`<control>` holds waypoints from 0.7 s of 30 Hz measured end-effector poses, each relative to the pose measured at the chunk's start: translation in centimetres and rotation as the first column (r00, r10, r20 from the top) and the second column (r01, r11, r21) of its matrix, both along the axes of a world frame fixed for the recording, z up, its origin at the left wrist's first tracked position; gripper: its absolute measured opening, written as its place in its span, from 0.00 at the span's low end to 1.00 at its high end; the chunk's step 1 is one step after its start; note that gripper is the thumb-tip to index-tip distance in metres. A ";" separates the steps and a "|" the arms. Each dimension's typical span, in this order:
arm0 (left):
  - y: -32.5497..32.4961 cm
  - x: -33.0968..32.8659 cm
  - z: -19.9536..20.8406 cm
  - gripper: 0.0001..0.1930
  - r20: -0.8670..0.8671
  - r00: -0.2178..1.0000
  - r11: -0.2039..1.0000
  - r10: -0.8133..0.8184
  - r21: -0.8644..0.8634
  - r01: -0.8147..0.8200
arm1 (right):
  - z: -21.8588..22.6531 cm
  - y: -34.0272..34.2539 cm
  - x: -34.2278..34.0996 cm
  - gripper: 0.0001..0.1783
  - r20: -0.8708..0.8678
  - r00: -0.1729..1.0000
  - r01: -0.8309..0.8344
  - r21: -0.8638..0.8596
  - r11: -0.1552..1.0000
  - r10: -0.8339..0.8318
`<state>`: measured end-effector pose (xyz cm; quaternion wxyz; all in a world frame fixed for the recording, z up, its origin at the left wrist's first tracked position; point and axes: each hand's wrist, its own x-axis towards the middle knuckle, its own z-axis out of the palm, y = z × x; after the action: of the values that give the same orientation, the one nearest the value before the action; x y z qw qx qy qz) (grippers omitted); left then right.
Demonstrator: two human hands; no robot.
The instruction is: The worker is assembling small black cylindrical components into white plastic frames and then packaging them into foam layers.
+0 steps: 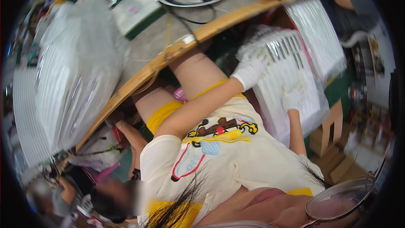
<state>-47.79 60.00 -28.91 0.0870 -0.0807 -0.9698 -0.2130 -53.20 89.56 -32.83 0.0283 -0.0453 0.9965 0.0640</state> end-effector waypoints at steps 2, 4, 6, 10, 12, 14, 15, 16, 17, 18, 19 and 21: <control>-0.4 0.4 1.4 0.35 -0.087 0.994 0.995 -0.066 0.072 0.072 | 1.1 -0.9 0.1 0.58 -0.032 0.999 -0.019 0.036 0.999 0.020; -1.8 1.9 3.6 0.31 -0.148 0.989 0.996 -0.029 0.080 0.041 | 6.2 -5.9 0.3 0.58 -0.100 0.995 -0.016 0.141 0.990 0.030; -3.2 3.4 6.1 0.22 -0.373 0.925 0.968 -0.072 0.198 0.155 | 8.7 -9.6 -0.5 0.56 -0.263 0.942 -0.236 -0.085 0.968 0.206; -7.1 8.1 12.5 0.09 -0.514 0.856 0.929 -0.044 0.294 0.225 | 17.0 -20.5 2.0 0.44 -0.509 0.752 -0.659 -0.560 0.502 0.419; -8.9 10.6 14.8 0.12 -0.545 0.838 0.933 0.017 0.310 0.182 | 20.5 -24.6 3.8 0.39 -0.548 0.688 -0.720 -0.597 0.353 0.475; -10.8 13.5 17.4 0.16 -0.617 0.773 0.919 0.148 0.375 0.123 | 22.8 -28.5 5.7 0.27 -0.671 0.565 -0.798 -0.592 0.112 0.479; -11.8 14.5 18.6 0.23 -0.615 0.774 0.913 0.151 0.387 0.129 | 23.7 -29.8 6.3 0.26 -0.720 0.508 -0.833 -0.551 0.056 0.473; -12.3 15.7 20.2 0.23 -0.665 0.706 0.893 0.244 0.438 0.103 | 24.4 -31.1 7.0 0.24 -0.764 0.450 -0.862 -0.507 0.001 0.462; -12.6 17.2 22.6 0.24 -0.702 0.625 0.869 0.341 0.489 0.075 | 24.3 -32.6 7.7 0.21 -0.781 0.421 -0.862 -0.502 -0.063 0.462; -13.0 19.0 25.6 0.17 -0.650 0.671 0.858 0.358 0.512 0.037 | 23.8 -33.2 7.5 0.21 -0.774 0.404 -0.860 -0.504 -0.087 0.487; -13.2 20.6 27.9 0.10 -0.592 0.714 0.843 0.374 0.537 0.005 | 23.1 -33.4 6.9 0.20 -0.740 0.395 -0.845 -0.525 -0.100 0.545; -11.3 22.5 29.6 0.10 -0.611 0.631 0.827 0.478 0.556 -0.089 | 24.6 -34.0 8.5 0.16 -0.719 0.401 -0.808 -0.570 -0.151 0.568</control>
<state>-25.31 48.66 0.68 0.5157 0.0248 -0.7693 -0.3764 -44.71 55.59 -8.24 -0.1515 -0.5711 0.6528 -0.4741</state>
